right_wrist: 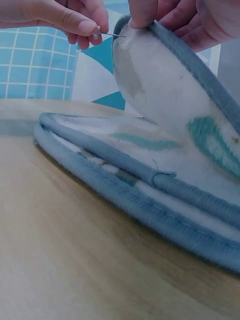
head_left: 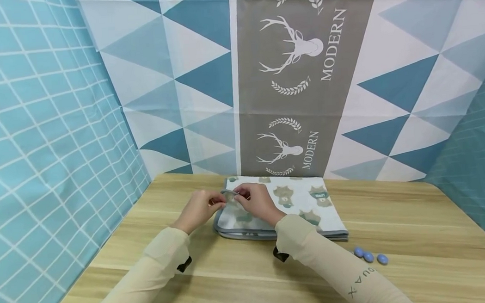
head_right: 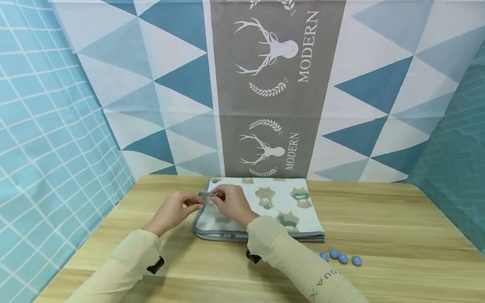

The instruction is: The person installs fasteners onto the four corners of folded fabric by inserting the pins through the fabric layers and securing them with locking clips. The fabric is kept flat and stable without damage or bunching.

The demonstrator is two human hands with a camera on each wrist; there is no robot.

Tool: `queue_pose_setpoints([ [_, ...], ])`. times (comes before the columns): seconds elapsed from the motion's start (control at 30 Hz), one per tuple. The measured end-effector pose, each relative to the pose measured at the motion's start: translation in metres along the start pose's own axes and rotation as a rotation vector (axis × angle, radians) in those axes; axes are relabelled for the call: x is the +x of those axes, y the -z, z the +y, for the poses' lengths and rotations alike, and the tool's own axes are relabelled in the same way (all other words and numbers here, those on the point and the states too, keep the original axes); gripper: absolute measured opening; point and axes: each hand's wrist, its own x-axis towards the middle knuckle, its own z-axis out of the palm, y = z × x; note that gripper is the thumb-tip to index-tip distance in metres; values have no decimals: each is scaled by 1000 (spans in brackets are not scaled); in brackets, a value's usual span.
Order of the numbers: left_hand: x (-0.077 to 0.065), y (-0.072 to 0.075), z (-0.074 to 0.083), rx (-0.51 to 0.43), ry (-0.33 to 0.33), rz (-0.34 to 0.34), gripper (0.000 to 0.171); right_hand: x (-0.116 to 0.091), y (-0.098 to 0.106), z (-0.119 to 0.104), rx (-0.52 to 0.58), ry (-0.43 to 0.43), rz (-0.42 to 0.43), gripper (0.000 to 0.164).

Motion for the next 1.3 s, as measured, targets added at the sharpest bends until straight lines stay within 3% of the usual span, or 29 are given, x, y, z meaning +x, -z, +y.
queue_pose_setpoints([
  [0.17, 2, -2, 1, -28, 53, 0, 7, -1, -1, 0, 10, 2, 8, 12],
  [0.47, 6, -7, 3, -46, 86, 54, 8, -5, -3, -3, 10, 20, 40, 10],
  [1.3, 9, -18, 3, -72, 28, 185, 4, -8, -5, -7, 21, 36, 84, 9],
])
